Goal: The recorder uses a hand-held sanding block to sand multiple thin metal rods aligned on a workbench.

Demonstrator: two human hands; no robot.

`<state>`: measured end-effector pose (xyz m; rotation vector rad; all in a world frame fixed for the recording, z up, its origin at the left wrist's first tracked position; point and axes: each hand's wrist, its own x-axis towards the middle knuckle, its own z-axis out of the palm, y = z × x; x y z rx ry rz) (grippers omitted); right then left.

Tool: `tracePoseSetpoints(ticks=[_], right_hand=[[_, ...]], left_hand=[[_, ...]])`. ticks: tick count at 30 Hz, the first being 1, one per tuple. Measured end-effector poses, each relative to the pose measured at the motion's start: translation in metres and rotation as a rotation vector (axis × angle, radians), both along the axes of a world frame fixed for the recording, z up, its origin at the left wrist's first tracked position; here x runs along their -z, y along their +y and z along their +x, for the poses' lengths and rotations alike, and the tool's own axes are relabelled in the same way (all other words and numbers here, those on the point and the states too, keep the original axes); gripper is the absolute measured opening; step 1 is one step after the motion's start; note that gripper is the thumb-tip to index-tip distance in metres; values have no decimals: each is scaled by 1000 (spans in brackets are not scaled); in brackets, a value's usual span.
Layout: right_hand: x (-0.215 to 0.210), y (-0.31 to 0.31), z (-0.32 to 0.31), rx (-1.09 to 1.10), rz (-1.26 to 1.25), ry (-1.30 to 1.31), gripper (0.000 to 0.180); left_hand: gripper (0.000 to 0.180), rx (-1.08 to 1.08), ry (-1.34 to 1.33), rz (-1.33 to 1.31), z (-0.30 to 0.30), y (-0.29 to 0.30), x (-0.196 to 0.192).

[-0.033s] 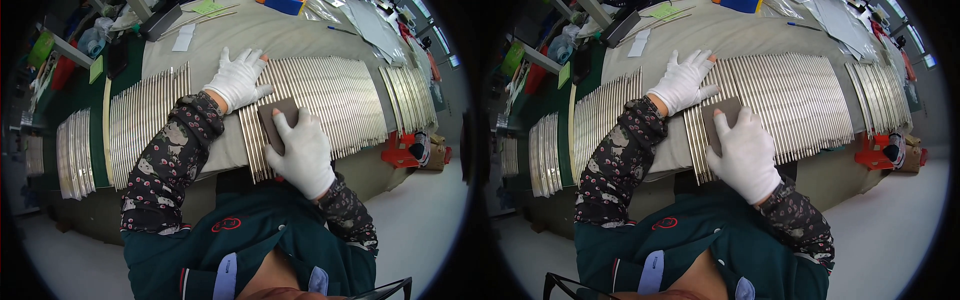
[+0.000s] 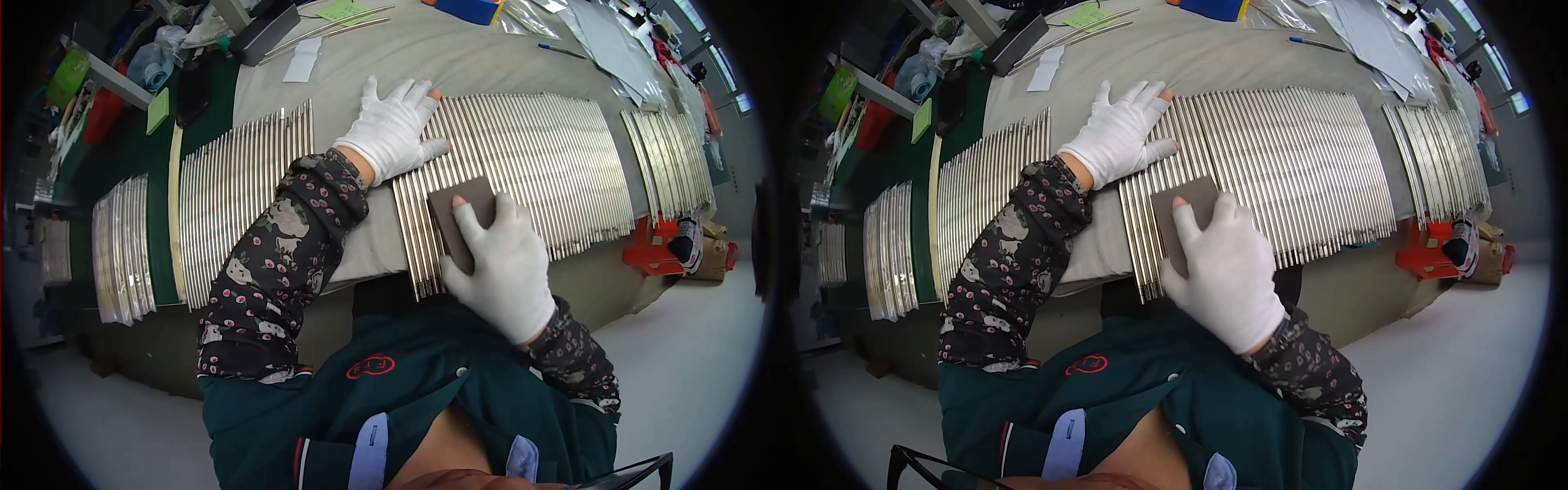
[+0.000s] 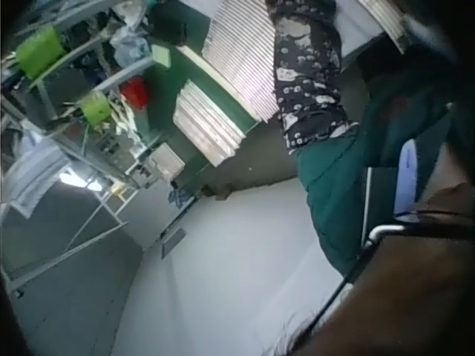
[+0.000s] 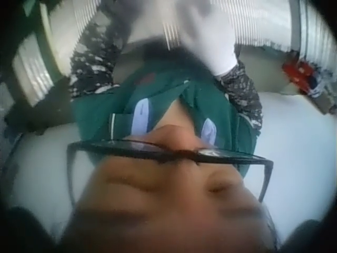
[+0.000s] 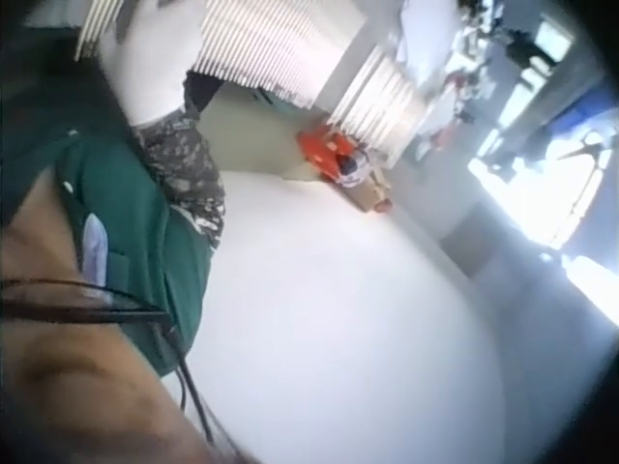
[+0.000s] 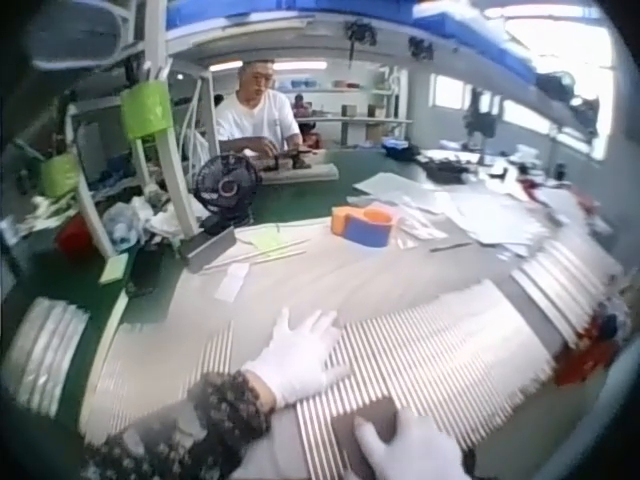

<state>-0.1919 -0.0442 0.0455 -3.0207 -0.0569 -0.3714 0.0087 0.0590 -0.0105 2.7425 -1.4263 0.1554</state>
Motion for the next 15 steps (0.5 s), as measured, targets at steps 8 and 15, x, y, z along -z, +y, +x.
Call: tracePoseSetpoints(ticks=[8,15], right_hand=[[2,-2,19,26,8,4,55],[-13,-3,-23,-86,46,-15,62]], left_hand=[[78,5,-3,23,1,-4,-2],[78,-19,-4,37,-1,-2,-1]])
